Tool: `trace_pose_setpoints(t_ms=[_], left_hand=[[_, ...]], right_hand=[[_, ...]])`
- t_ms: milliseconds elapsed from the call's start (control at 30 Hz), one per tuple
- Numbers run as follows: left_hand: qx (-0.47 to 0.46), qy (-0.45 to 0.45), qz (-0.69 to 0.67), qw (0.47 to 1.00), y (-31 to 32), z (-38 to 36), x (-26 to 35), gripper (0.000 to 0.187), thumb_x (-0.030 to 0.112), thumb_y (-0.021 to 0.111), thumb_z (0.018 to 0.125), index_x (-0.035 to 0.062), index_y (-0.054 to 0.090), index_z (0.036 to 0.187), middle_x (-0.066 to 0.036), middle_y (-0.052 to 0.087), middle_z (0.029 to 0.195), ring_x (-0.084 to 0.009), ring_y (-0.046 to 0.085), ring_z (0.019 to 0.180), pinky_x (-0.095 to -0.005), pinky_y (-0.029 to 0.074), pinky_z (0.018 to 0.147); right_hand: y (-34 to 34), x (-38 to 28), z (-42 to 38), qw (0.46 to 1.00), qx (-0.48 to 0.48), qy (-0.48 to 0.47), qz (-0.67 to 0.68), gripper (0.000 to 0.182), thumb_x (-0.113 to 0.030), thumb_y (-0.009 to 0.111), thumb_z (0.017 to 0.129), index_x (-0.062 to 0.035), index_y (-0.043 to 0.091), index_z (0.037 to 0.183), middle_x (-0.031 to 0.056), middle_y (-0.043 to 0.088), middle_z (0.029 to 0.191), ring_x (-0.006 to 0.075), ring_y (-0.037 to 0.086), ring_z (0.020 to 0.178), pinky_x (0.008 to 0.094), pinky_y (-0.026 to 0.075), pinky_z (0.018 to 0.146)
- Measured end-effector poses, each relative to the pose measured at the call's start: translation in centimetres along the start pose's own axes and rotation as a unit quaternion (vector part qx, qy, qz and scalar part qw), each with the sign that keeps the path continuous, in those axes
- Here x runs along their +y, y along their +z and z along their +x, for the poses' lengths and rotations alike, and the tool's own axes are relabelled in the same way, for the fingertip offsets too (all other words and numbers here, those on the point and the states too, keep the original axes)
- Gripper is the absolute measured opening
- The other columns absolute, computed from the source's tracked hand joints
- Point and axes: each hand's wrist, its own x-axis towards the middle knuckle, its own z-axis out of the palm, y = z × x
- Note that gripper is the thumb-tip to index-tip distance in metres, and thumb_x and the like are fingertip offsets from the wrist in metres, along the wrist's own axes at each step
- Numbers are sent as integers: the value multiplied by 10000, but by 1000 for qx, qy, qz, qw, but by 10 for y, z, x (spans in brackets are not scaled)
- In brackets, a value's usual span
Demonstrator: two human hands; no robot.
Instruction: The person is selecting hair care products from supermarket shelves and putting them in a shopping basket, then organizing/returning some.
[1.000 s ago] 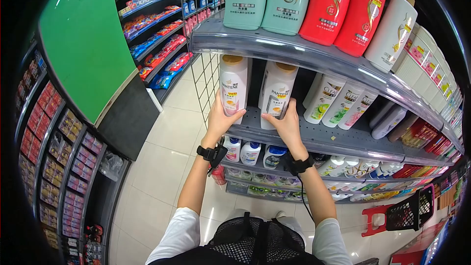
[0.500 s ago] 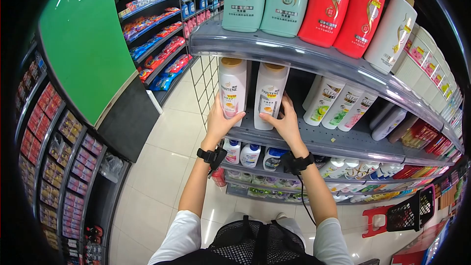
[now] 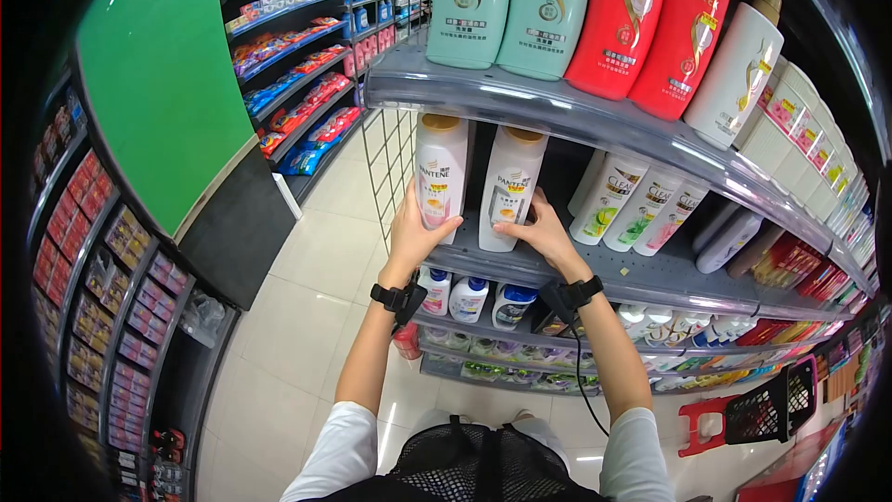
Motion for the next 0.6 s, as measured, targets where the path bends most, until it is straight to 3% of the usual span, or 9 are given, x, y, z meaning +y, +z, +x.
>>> trace_pose_setpoints(t_ms=[233, 300, 400, 600], left_hand=[[10, 14, 15, 1000, 0, 0, -1, 943, 287, 819, 691, 23, 279, 1417, -193, 589, 1202, -315, 605, 1084, -382, 482, 892], [10, 10, 14, 1000, 0, 0, 0, 940, 287, 820, 691, 25, 282, 1416, -193, 591, 1200, -316, 607, 1081, -382, 483, 891], [4, -4, 2, 1000, -3, 0, 5, 939, 312, 824, 678, 14, 302, 1400, -209, 588, 1191, -333, 603, 1077, -396, 485, 888], [2, -10, 0, 1000, -3, 0, 7, 940, 343, 825, 665, 2, 323, 1382, -226, 586, 1177, -350, 601, 1067, -408, 490, 878]], right_hand=[[-2, 3, 4, 1000, -4, -12, 3, 763, -302, 835, 663, -10, 516, 1292, 146, 382, 1370, 280, 395, 1293, 395, 366, 1053], [-2, 6, 7, 999, -10, -16, -35, 720, -180, 834, 682, 27, 489, 1279, 94, 434, 1278, 223, 482, 1192, 346, 394, 1016], [-5, 3, 11, 1000, -17, 3, -1, 730, -273, 836, 654, -4, 541, 1266, 138, 415, 1347, 284, 405, 1287, 372, 360, 1051], [-4, 6, 18, 998, -22, 23, 62, 708, -243, 827, 663, 0, 540, 1262, 131, 421, 1344, 277, 425, 1270, 365, 353, 1057]])
